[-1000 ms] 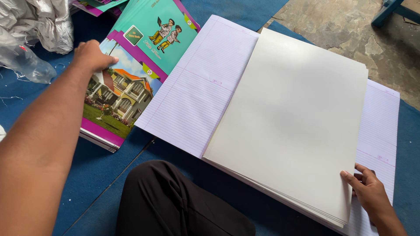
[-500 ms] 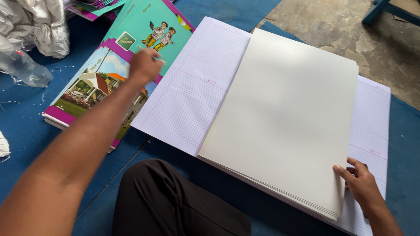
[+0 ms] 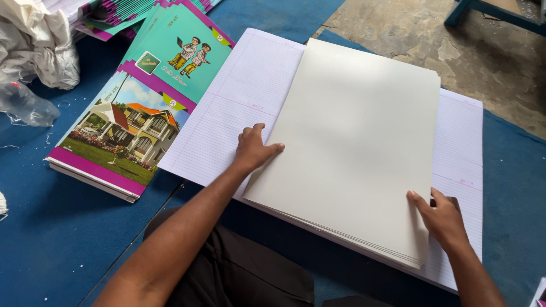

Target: The person folds the spine of a book using a wooden tool to press the crease. They repeatedly open the book, align the pages, and press the spine with the tool to create a sharp fold.

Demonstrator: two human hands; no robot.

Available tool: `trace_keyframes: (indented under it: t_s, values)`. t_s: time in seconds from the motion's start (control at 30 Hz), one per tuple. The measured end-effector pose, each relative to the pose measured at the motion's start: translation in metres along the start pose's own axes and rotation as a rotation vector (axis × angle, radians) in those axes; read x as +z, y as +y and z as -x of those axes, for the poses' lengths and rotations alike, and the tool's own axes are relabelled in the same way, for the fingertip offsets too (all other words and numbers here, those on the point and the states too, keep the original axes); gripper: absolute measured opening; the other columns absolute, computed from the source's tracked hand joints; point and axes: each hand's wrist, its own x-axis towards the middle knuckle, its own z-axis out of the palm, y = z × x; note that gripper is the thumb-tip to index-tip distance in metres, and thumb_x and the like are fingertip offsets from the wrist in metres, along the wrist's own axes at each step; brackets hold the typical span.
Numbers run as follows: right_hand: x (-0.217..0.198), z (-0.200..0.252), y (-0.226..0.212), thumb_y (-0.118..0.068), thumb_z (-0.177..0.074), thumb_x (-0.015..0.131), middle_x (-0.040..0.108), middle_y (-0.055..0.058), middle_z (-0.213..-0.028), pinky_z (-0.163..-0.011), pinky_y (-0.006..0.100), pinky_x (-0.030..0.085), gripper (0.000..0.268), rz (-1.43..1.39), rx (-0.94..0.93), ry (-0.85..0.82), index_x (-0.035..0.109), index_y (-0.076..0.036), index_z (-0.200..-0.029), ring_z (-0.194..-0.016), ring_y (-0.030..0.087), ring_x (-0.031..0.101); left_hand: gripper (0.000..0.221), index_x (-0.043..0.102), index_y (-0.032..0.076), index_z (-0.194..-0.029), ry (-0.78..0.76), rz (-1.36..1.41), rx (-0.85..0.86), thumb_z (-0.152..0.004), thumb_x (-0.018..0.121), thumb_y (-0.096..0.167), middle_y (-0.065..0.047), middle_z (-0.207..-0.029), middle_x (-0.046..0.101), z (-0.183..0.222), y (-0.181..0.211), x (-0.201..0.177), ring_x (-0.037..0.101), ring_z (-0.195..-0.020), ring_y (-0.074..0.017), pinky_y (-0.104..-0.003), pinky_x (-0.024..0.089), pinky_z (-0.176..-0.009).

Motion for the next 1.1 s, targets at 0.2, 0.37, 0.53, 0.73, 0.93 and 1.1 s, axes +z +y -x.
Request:
trace_keyframes:
  t_s: [0.2,0.37,0.53,0.73,0.93,1.1]
  values:
    - [-0.01,0.026,-0.02,-0.044,-0.093,0.068,0.071,0.026,-0.092,-0.065,0.05,0.063,0.055,0.016,-0.111,0.094,0.07,0.002,-0.124,-0.073,0.037,0.075,0.095,0.04,0.005,-0.149,0.004,0.07,-0.031,-0.074,0.084,0.043,-0.023,-0.143,0.044,0.018,0.019,0.001,0.041,-0.135,-0.0372,-0.048,0.042,-0.11]
    - [-0.029,0.047,-0.042,-0.027,-0.096,0.067,0.07,0.022,-0.094,-0.062,0.044,0.06,0.047,-0.278,-0.125,0.149,0.06,-0.001,-0.134,-0.073,0.033,0.071,0.093,0.039,0.003,-0.149,-0.059,0.034,-0.069,-0.078,0.083,0.042,-0.024,-0.145,0.04,0.018,0.026,-0.004,0.04,-0.135,-0.0369,-0.048,0.042,-0.11]
    - [-0.05,0.056,-0.041,-0.017,-0.093,0.065,0.072,0.022,-0.107,-0.075,0.034,0.06,0.053,-0.702,0.011,0.029,0.054,-0.007,-0.144,-0.091,0.025,0.072,0.084,0.044,0.001,-0.147,-0.005,0.032,-0.056,-0.083,0.078,0.044,-0.023,-0.142,0.045,0.016,0.044,-0.013,0.043,-0.133,-0.0356,-0.047,0.042,-0.109]
    - [-0.063,0.031,-0.01,-0.014,-0.093,0.063,0.071,0.022,-0.121,-0.085,0.028,0.058,0.06,-0.838,-0.013,-0.027,0.051,-0.009,-0.152,-0.104,0.02,0.071,0.072,0.048,0.001,-0.145,-0.027,0.298,-0.167,-0.088,0.07,0.037,-0.016,-0.108,0.075,0.012,0.069,-0.014,0.073,-0.097,-0.0242,-0.039,0.058,-0.088]
    - [-0.074,0.026,0.01,-0.012,-0.091,0.066,0.07,0.025,-0.12,-0.076,0.031,0.06,0.062,-0.8,0.024,-0.004,0.052,-0.01,-0.151,-0.097,0.024,0.073,0.055,0.064,-0.001,-0.131,-0.076,0.575,-0.158,-0.083,0.075,0.023,-0.017,-0.111,0.075,0.005,0.07,0.012,0.075,-0.091,-0.0226,-0.033,0.063,-0.075]
    - [-0.088,0.036,0.014,-0.012,-0.088,0.072,0.073,0.022,-0.115,-0.069,0.039,0.061,0.054,-0.527,0.072,0.196,0.063,-0.006,-0.141,-0.088,0.029,0.073,0.045,0.076,0.008,-0.121,-0.038,0.266,-0.096,-0.078,0.083,0.023,-0.013,-0.105,0.079,0.015,0.086,0.021,0.077,-0.087,-0.0211,-0.03,0.061,-0.079]
